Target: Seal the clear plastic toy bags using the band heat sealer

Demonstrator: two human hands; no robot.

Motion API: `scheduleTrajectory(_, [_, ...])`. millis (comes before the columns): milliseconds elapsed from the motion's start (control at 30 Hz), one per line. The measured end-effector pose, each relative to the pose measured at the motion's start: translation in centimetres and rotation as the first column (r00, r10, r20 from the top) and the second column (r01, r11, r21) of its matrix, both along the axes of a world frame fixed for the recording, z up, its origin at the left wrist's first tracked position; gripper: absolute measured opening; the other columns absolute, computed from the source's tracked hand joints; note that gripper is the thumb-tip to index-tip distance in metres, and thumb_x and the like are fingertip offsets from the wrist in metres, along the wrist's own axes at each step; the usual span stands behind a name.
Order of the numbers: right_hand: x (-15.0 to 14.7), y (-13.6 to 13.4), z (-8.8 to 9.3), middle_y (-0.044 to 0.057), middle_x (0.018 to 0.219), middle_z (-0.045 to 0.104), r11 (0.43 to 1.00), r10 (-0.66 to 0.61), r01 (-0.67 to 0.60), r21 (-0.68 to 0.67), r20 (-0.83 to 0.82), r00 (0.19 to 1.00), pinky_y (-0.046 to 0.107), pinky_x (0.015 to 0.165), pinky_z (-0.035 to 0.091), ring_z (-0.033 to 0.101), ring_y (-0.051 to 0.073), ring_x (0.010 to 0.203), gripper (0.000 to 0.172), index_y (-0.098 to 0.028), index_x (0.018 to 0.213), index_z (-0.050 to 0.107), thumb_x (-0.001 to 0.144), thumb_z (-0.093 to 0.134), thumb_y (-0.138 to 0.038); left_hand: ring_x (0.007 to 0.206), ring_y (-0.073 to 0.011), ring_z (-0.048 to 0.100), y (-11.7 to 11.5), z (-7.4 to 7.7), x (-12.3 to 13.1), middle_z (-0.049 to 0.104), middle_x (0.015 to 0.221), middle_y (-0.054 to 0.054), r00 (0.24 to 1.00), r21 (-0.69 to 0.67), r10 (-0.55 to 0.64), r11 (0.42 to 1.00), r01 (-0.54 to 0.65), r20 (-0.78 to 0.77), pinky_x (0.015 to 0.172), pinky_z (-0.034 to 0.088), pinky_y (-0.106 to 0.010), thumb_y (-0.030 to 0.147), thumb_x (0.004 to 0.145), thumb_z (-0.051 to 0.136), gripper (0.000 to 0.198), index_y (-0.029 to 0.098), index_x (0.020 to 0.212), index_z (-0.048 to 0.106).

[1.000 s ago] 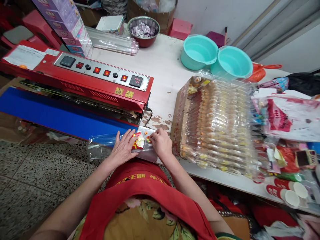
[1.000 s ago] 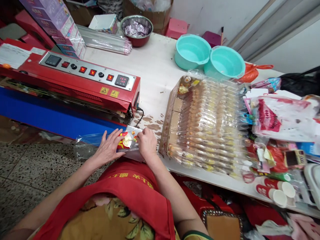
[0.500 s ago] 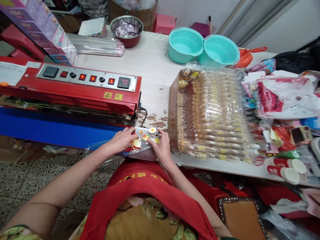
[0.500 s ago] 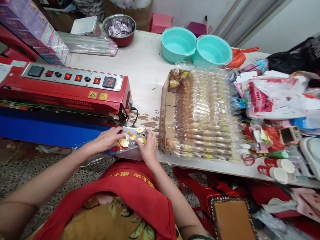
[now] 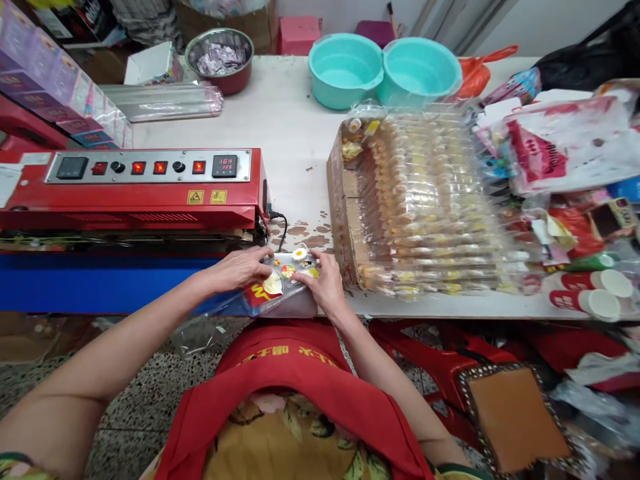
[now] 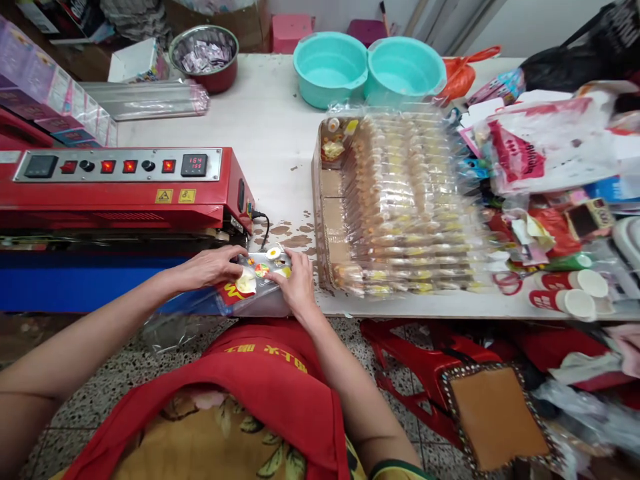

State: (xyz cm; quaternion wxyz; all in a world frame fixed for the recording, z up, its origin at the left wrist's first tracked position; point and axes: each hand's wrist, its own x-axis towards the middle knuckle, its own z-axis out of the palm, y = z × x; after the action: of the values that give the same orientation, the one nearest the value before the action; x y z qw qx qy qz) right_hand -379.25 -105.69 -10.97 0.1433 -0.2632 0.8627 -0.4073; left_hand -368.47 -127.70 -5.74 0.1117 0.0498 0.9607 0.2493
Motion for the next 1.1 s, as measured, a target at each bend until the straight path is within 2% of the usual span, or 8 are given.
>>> scheduleTrajectory(100, [-0.1, -0.1, -0.1, 0.010, 0.116, 0.061, 1.000, 0.001, -0.001, -0.001, -0.003, 1.000, 0.041, 0.087, 0.046, 0.056, 0.027, 0.103, 0.053, -0.023, 0.122, 0.059, 0.075, 0.072, -0.043, 0.106, -0.0205, 0.050, 0.2, -0.6, 0.2, 0.053, 0.123, -0.003, 0.997, 0.054, -0.053, 0.997, 0.050, 0.055, 0.080, 0.040, -0.028, 0.028, 0.085, 0.053, 0.018, 0.025, 0.080, 0.070])
scheduleTrajectory(267, [-0.5, 0.1, -0.1, 0.011, 0.117, 0.060, 0.999, 0.009, -0.007, -0.052, 0.042, 0.999, 0.041, 0.089, 0.046, 0.055, 0.027, 0.101, 0.058, -0.022, 0.122, 0.060, 0.072, 0.072, -0.049, 0.107, -0.0206, 0.050, 0.6, -1.3, 0.9, 0.047, 0.120, -0.004, 0.998, 0.144, 0.030, 0.989, -0.038, 0.052, 0.085, 0.041, -0.030, 0.028, 0.084, 0.057, 0.016, 0.023, 0.076, 0.070])
scheduleTrajectory(433, [-0.8, 1.1, -0.6, 0.011, 0.116, 0.060, 0.981, -0.019, 0.069, -0.183, 0.260, 0.966, 0.035, 0.081, 0.049, 0.057, 0.021, 0.092, 0.050, -0.020, 0.118, 0.062, 0.081, 0.058, -0.053, 0.102, -0.0180, 0.050, 0.8, -1.8, 1.9, 0.046, 0.115, -0.004, 0.996, 0.212, 0.091, 0.973, -0.089, -0.002, 0.086, 0.041, -0.029, 0.023, 0.087, 0.053, 0.017, 0.021, 0.080, 0.069])
scheduleTrajectory(567, [-0.7, 1.7, -0.8, 0.010, 0.122, 0.058, 0.967, -0.032, 0.124, -0.224, 0.377, 0.926, 0.032, 0.079, 0.050, 0.057, 0.020, 0.095, 0.055, -0.021, 0.119, 0.061, 0.074, 0.066, -0.053, 0.099, -0.0184, 0.049, 1.1, -2.1, 2.3, 0.048, 0.105, -0.004, 0.992, 0.206, 0.124, 0.972, -0.113, -0.039, 0.084, 0.041, -0.029, 0.023, 0.089, 0.051, 0.018, 0.021, 0.082, 0.068])
scheduleTrajectory(733, [-0.4, 1.3, -0.2, 0.009, 0.114, 0.059, 0.972, -0.020, 0.088, -0.218, 0.296, 0.955, 0.031, 0.076, 0.049, 0.056, 0.019, 0.090, 0.055, -0.022, 0.117, 0.065, 0.072, 0.069, -0.052, 0.095, -0.0179, 0.048, 1.8, -1.5, 2.1, 0.049, 0.100, -0.004, 0.991, 0.164, 0.097, 0.983, -0.082, -0.087, 0.081, 0.040, -0.029, 0.026, 0.091, 0.050, 0.020, 0.021, 0.083, 0.067])
scheduleTrajectory(833, [-0.4, 0.5, -0.1, 0.008, 0.105, 0.062, 0.971, -0.120, 0.173, -0.162, 0.294, 0.948, 0.032, 0.074, 0.048, 0.055, 0.017, 0.079, 0.050, -0.020, 0.107, 0.068, 0.072, 0.068, -0.055, 0.095, -0.0181, 0.048, 2.2, -1.5, 1.7, 0.050, 0.101, -0.005, 0.989, 0.154, 0.086, 0.986, -0.067, -0.119, 0.081, 0.040, -0.030, 0.025, 0.092, 0.050, 0.020, 0.020, 0.082, 0.067])
scheduleTrajectory(933, [-0.7, -0.5, -0.6, 0.007, 0.097, 0.065, 0.959, -0.229, 0.267, -0.092, 0.300, 0.926, 0.032, 0.070, 0.047, 0.053, 0.016, 0.071, 0.048, -0.018, 0.098, 0.068, 0.068, 0.070, -0.055, 0.095, -0.0186, 0.048, 2.6, -1.8, 1.6, 0.051, 0.102, -0.005, 0.987, 0.142, 0.090, 0.987, -0.071, -0.132, 0.081, 0.040, -0.030, 0.024, 0.091, 0.051, 0.019, 0.021, 0.083, 0.068])
scheduleTrajectory(1100, [-1.7, -1.2, -1.9, 0.006, 0.090, 0.067, 0.954, -0.234, 0.278, -0.113, 0.301, 0.925, 0.032, 0.067, 0.047, 0.055, 0.018, 0.073, 0.041, -0.017, 0.092, 0.068, 0.061, 0.074, -0.044, 0.095, -0.0192, 0.048, 2.8, -2.2, 1.8, 0.053, 0.101, -0.005, 0.981, 0.149, 0.114, 0.985, -0.090, -0.157, 0.083, 0.040, -0.031, 0.023, 0.090, 0.052, 0.017, 0.021, 0.084, 0.068])
